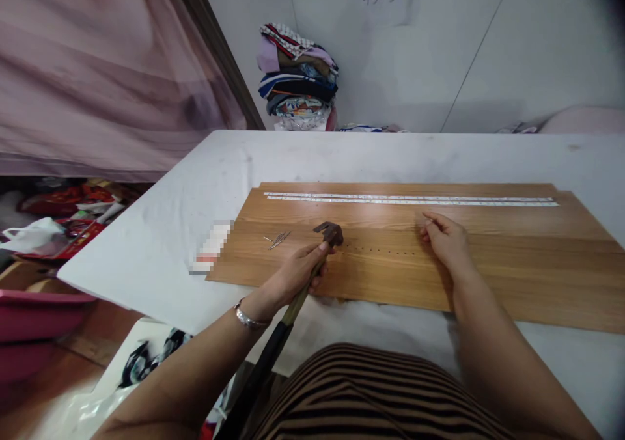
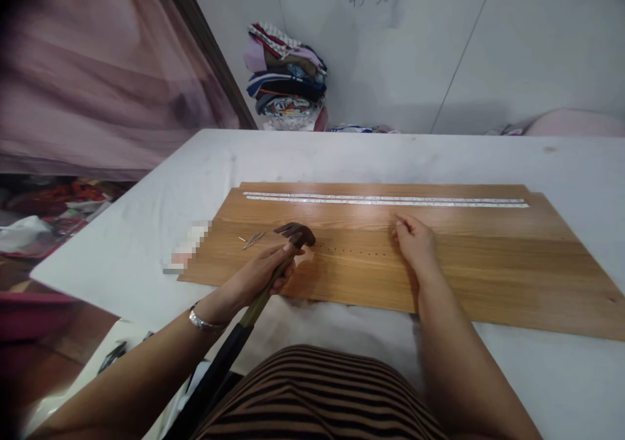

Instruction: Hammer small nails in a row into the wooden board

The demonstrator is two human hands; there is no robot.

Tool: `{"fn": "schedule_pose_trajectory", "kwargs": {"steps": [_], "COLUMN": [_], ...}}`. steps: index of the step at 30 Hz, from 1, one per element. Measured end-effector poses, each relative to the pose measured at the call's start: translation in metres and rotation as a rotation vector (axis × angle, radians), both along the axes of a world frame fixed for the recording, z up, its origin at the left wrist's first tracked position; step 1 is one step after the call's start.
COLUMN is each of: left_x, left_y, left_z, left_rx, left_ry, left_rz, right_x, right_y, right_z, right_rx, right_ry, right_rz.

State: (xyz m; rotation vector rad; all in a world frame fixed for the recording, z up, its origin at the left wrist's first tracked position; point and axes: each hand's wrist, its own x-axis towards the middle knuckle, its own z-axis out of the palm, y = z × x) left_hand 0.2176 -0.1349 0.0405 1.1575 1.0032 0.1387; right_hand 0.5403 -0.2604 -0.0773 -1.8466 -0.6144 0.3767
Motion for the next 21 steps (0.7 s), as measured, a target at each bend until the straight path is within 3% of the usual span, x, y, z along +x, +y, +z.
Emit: {"fn": "schedule_pose_trajectory", "kwargs": {"steps": [12,21], "left_x": [-0.0001,-0.0011], "left_y": [0.0016,-0.0006], "left_z": [-0.0026,0.0061], "left_rx": [-0.053,-0.066], "left_ry": [0.022,0.02], "left_rz": [0.041,0.042], "right_x": [0.0025,0.001], "right_y": [-0.0008,-0.0009], "right_z": [-0.0046,-0.003], "right_rx": [-0.017,-0.015], "right_ry": [-0.054,-0.072], "right_rz": [0.002,0.02]}}
